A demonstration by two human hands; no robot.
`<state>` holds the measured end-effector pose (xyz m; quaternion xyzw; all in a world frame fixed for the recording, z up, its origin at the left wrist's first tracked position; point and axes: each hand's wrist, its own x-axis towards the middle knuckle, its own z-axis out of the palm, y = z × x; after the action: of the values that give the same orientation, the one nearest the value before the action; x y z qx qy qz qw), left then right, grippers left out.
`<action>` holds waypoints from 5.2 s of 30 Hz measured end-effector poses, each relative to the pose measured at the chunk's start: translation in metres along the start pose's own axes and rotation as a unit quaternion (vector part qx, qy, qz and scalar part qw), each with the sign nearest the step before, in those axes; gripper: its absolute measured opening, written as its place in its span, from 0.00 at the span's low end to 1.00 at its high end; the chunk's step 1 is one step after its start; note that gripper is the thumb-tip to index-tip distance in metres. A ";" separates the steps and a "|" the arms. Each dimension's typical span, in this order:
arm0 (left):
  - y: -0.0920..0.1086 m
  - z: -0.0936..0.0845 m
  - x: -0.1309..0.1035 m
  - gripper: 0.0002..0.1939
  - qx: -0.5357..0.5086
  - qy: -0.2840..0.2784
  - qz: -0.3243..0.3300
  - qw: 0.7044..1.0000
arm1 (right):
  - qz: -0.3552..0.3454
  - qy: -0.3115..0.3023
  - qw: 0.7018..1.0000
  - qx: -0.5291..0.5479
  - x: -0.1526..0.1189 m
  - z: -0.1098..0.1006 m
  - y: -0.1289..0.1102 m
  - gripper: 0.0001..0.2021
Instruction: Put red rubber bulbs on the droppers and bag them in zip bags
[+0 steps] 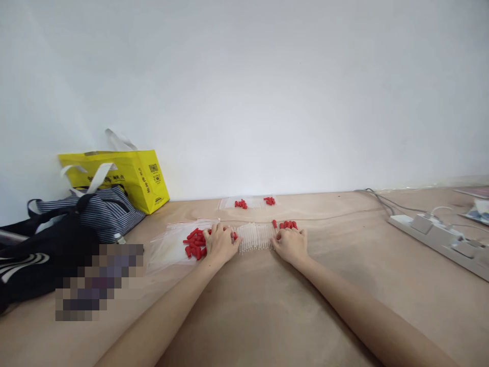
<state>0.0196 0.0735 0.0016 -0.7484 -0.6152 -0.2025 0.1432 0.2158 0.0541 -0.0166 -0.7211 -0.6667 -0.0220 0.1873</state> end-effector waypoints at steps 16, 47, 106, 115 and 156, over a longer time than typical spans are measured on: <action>0.004 -0.021 -0.046 0.04 -0.154 0.014 0.187 0.970 | 0.053 -0.038 0.998 0.026 0.018 -0.003 -0.006 0.10; 0.007 -0.010 -0.061 0.07 -0.252 -0.049 0.096 0.962 | -0.339 -0.004 0.918 0.208 -0.055 -0.002 0.010 0.16; -0.014 -0.011 -0.055 0.14 -0.144 0.039 0.042 0.988 | 0.096 0.055 0.992 0.056 -0.005 -0.012 0.043 0.13; -0.011 -0.010 -0.054 0.10 -0.140 0.033 0.056 0.988 | 0.114 0.016 0.993 0.031 0.002 -0.001 0.037 0.13; -0.005 -0.022 -0.062 0.05 -0.161 0.012 0.161 0.974 | -0.004 0.023 0.999 -0.029 0.009 0.004 -0.008 0.15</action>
<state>0.0024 0.0107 -0.0094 -0.8481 -0.4445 -0.2822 0.0589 0.2086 0.0640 -0.0160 -0.7231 -0.6639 -0.0589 0.1816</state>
